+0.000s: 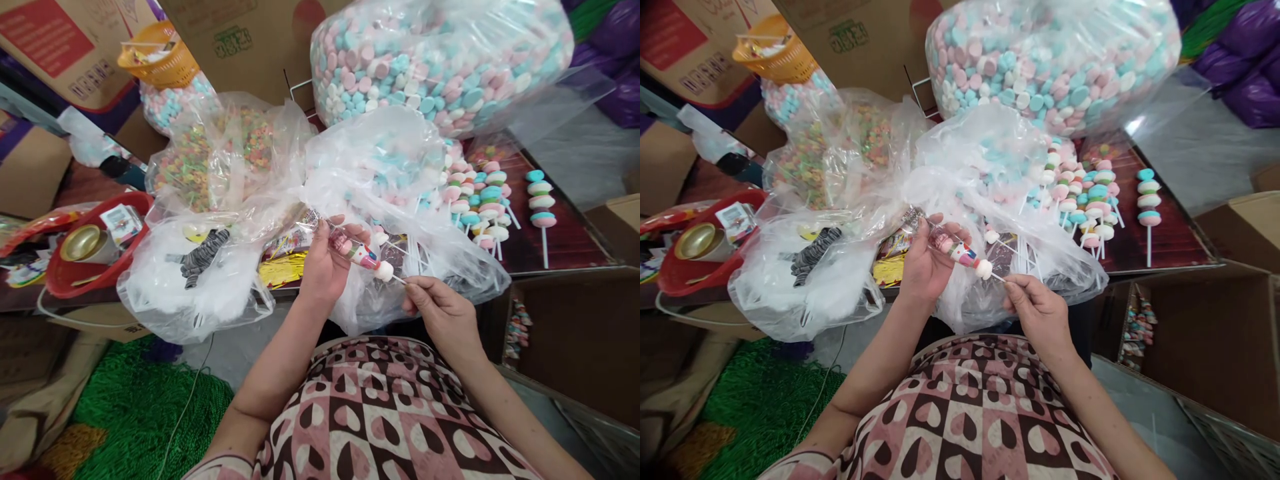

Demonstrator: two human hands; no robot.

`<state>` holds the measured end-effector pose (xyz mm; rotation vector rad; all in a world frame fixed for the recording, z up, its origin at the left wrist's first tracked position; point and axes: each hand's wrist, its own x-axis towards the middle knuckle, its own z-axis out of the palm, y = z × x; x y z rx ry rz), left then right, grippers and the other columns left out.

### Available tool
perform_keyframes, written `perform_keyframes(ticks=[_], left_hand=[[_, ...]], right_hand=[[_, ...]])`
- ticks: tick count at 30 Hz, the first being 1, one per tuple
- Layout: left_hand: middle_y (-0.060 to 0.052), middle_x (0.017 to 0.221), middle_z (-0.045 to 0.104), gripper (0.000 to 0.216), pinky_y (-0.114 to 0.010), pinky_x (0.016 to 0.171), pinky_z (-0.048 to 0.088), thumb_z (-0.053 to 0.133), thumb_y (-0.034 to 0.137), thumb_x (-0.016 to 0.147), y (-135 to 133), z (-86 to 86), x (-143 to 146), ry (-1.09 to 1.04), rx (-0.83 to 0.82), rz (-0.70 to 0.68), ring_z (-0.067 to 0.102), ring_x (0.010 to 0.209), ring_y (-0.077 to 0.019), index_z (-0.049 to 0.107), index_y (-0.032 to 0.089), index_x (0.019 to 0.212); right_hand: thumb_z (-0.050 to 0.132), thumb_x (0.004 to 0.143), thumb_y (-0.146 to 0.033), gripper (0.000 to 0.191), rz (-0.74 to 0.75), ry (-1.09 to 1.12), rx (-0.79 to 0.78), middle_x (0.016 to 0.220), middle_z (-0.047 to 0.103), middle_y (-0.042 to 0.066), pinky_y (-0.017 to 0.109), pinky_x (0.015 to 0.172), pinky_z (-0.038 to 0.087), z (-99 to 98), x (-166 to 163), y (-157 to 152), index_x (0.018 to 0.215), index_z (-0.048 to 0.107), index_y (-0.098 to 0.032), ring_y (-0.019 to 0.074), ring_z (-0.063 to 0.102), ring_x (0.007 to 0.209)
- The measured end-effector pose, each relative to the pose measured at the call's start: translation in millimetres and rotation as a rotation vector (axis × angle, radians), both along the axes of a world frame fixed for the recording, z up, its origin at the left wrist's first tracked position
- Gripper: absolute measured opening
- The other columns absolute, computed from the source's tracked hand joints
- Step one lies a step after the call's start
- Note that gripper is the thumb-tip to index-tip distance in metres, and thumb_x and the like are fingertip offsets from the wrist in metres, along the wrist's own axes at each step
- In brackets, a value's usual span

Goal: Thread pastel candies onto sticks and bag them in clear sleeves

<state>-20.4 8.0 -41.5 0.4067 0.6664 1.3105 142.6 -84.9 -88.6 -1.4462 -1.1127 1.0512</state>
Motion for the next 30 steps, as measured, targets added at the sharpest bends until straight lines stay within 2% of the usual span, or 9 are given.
perform_keyframes(ticks=[3,7,11,15,20,26,30], left_hand=[[-0.001,0.073,0.072,0.028,-0.038,0.085,0.055,0.045,0.040,0.098,1,-3.4,-1,0.005,0.025,-0.028,0.071,0.074,-0.0168,0.064,0.020,0.093],[-0.002,0.074,0.073,0.027,-0.036,0.083,0.056,0.048,0.040,0.097,0,-6.5,0,0.012,0.058,-0.045,0.073,0.080,-0.0182,0.064,0.019,0.091],[-0.002,0.075,0.073,0.027,-0.035,0.081,0.056,0.050,0.042,0.096,-2,-6.2,1,0.043,0.083,-0.073,0.073,0.082,-0.0193,0.063,0.019,0.090],[-0.002,0.079,0.074,0.027,-0.033,0.074,0.056,0.059,0.045,0.090,-6,-6.3,2,0.074,0.135,-0.094,0.072,0.076,-0.0187,0.062,0.021,0.101],[0.002,0.072,0.070,0.028,-0.033,0.072,0.057,0.068,0.044,0.084,-11,-7.6,7,0.114,0.091,-0.118,0.071,0.069,-0.0167,0.060,0.022,0.100],[0.002,0.070,0.068,0.025,-0.034,0.078,0.057,0.064,0.041,0.088,-15,-4.4,12,0.117,0.103,-0.101,0.070,0.068,-0.0150,0.057,0.022,0.102],[0.003,0.065,0.065,0.024,-0.029,0.070,0.055,0.062,0.040,0.089,-14,-3.0,12,0.131,0.113,-0.104,0.070,0.066,-0.0157,0.058,0.021,0.102]], right_hand=[[0.058,0.091,-0.043,0.023,0.020,-0.087,0.045,0.051,0.055,-0.004,0.026,0.052,0.042,2.5,0,0,0.088,0.068,-0.022,0.0124,0.050,0.048],[0.052,0.094,-0.048,0.032,0.088,-0.065,-0.020,0.044,0.048,-0.005,0.026,0.049,0.038,2.1,-1,-1,0.083,0.065,-0.021,0.0113,0.045,0.042],[0.055,0.091,-0.055,0.037,0.170,0.194,-0.164,0.040,0.041,-0.008,0.023,0.041,0.031,-1.1,-5,-1,0.079,0.061,-0.020,0.0090,0.038,0.036],[0.065,0.084,-0.054,0.037,0.208,0.506,-0.304,0.037,0.034,-0.011,0.019,0.036,0.024,-1.3,-10,1,0.074,0.059,-0.019,0.0055,0.028,0.031],[0.068,0.082,-0.050,0.035,0.216,0.673,-0.360,0.034,0.032,-0.012,0.018,0.035,0.020,2.1,-15,3,0.072,0.058,-0.019,0.0042,0.026,0.028],[0.067,0.082,-0.055,0.038,0.196,0.615,-0.340,0.036,0.033,-0.011,0.018,0.035,0.022,1.9,-27,2,0.073,0.058,-0.019,0.0047,0.026,0.030],[0.059,0.087,-0.055,0.037,0.217,0.398,-0.279,0.040,0.039,-0.009,0.021,0.039,0.030,2.6,-23,2,0.079,0.061,-0.019,0.0077,0.035,0.035]])
